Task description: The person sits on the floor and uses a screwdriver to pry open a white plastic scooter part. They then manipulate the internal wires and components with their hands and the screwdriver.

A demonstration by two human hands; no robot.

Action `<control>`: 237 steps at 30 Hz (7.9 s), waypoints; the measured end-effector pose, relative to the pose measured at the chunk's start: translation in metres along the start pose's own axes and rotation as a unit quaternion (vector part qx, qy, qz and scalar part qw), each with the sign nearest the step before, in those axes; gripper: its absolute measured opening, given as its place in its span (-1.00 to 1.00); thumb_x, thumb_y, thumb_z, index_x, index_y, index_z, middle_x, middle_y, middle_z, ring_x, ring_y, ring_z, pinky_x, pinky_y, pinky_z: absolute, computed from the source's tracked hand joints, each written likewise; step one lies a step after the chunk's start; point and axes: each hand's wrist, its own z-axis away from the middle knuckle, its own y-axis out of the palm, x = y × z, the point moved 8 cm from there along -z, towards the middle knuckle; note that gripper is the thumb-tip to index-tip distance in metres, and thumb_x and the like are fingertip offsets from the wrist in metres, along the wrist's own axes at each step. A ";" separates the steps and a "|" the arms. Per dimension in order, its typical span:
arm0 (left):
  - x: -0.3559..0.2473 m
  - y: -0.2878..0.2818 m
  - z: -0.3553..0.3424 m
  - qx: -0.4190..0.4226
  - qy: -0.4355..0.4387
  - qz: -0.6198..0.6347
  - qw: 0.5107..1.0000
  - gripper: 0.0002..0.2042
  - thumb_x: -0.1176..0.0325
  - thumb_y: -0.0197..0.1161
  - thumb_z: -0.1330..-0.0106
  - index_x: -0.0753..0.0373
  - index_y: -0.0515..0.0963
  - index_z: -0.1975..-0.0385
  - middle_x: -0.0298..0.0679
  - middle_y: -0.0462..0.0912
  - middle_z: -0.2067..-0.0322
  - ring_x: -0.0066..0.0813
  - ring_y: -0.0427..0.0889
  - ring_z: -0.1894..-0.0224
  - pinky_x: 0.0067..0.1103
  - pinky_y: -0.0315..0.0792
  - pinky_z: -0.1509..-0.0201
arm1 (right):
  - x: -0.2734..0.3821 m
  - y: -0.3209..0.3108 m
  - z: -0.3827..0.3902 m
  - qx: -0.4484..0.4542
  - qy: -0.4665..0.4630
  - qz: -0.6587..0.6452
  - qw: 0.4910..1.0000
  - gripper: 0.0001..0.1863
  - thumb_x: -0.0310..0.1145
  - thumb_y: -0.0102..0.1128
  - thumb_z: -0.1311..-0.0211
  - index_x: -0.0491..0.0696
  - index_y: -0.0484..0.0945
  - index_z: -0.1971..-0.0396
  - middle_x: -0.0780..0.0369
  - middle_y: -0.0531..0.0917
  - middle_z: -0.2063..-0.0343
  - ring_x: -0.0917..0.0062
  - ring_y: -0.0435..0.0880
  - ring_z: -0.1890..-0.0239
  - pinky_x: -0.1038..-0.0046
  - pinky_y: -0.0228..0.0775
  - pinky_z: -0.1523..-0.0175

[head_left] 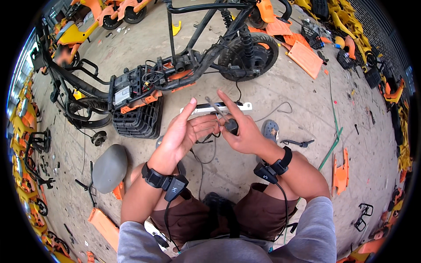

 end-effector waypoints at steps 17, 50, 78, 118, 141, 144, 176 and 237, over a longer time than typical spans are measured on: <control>-0.014 -0.005 0.000 -0.031 0.101 -0.026 0.994 -0.61 0.13 0.17 -0.41 0.36 0.47 0.01 0.04 0.61 0.03 -0.27 0.63 0.07 -0.43 0.52 -0.02 | -0.013 -0.018 -0.002 -0.145 0.122 -0.237 0.953 -0.07 -0.63 -0.03 -0.23 0.17 -0.30 -0.49 0.21 0.66 0.47 0.74 0.46 0.70 0.64 0.35 0.59; 0.005 0.010 0.002 0.042 0.009 -0.098 0.994 -0.57 0.16 0.04 -0.43 0.36 0.39 -0.13 -0.09 0.64 0.11 -0.29 0.68 0.14 -0.46 0.54 0.13 | -0.018 -0.016 0.000 -0.093 0.135 -0.319 0.934 -0.19 -0.59 0.03 -0.29 0.07 -0.12 -0.46 0.23 0.64 0.53 0.72 0.43 0.74 0.64 0.29 0.63; -0.014 0.012 0.003 0.074 0.184 -0.241 0.950 -0.32 0.75 0.22 -0.14 0.29 0.23 -0.32 -0.17 0.37 -0.27 -0.36 0.33 -0.32 -0.47 0.31 -0.31 | -0.031 -0.014 0.001 -0.071 0.222 -0.392 0.890 -0.19 -0.52 0.11 -0.23 -0.06 -0.06 -0.44 0.15 0.63 0.52 0.60 0.47 0.73 0.54 0.34 0.55; -0.008 0.014 0.000 0.082 0.142 -0.211 0.964 -0.28 0.54 0.36 -0.19 0.36 0.14 -0.35 -0.07 0.42 -0.23 -0.31 0.43 -0.24 -0.35 0.43 -0.18 | -0.026 -0.017 -0.001 -0.062 0.206 -0.377 0.901 -0.20 -0.52 0.12 -0.24 -0.05 -0.04 -0.44 0.15 0.67 0.46 0.64 0.48 0.71 0.57 0.34 0.56; -0.019 0.022 0.016 -0.027 0.230 -0.482 0.845 -0.34 0.64 0.14 -0.27 0.04 0.20 -0.39 -0.30 0.60 0.33 -0.67 0.50 0.35 -0.66 0.45 0.32 | -0.032 -0.013 0.000 -0.042 0.204 -0.380 0.901 -0.19 -0.55 0.15 -0.17 -0.13 -0.01 -0.41 0.17 0.67 0.47 0.65 0.48 0.71 0.58 0.35 0.58; -0.019 0.028 0.018 0.039 0.249 -0.374 0.893 -0.37 0.67 0.02 -0.26 0.04 0.25 -0.37 -0.24 0.56 0.15 -0.58 0.53 0.25 -0.62 0.45 0.24 | -0.031 -0.012 -0.002 -0.041 0.203 -0.356 0.911 -0.21 -0.55 0.15 -0.19 -0.09 0.02 -0.41 0.20 0.65 0.49 0.66 0.48 0.71 0.58 0.34 0.58; -0.028 0.023 0.013 0.028 0.289 -0.363 0.885 -0.17 0.82 0.23 -0.03 0.22 0.14 -0.39 -0.17 0.38 -0.19 -0.32 0.38 -0.27 -0.41 0.45 -0.19 | -0.032 -0.016 -0.003 -0.052 0.209 -0.350 0.912 -0.16 -0.47 0.20 -0.19 -0.16 -0.05 -0.41 0.18 0.71 0.44 0.66 0.46 0.72 0.59 0.32 0.57; -0.020 0.010 0.012 0.031 0.222 -0.390 0.893 -0.62 0.16 0.53 -0.06 0.30 0.48 0.62 -0.39 0.50 0.67 -0.70 0.40 0.60 -0.67 0.25 0.57 | -0.035 -0.025 -0.004 -0.169 0.193 -0.193 0.947 -0.30 -0.61 0.04 -0.20 -0.07 0.13 -0.38 0.21 0.66 0.54 0.75 0.36 0.78 0.69 0.19 0.66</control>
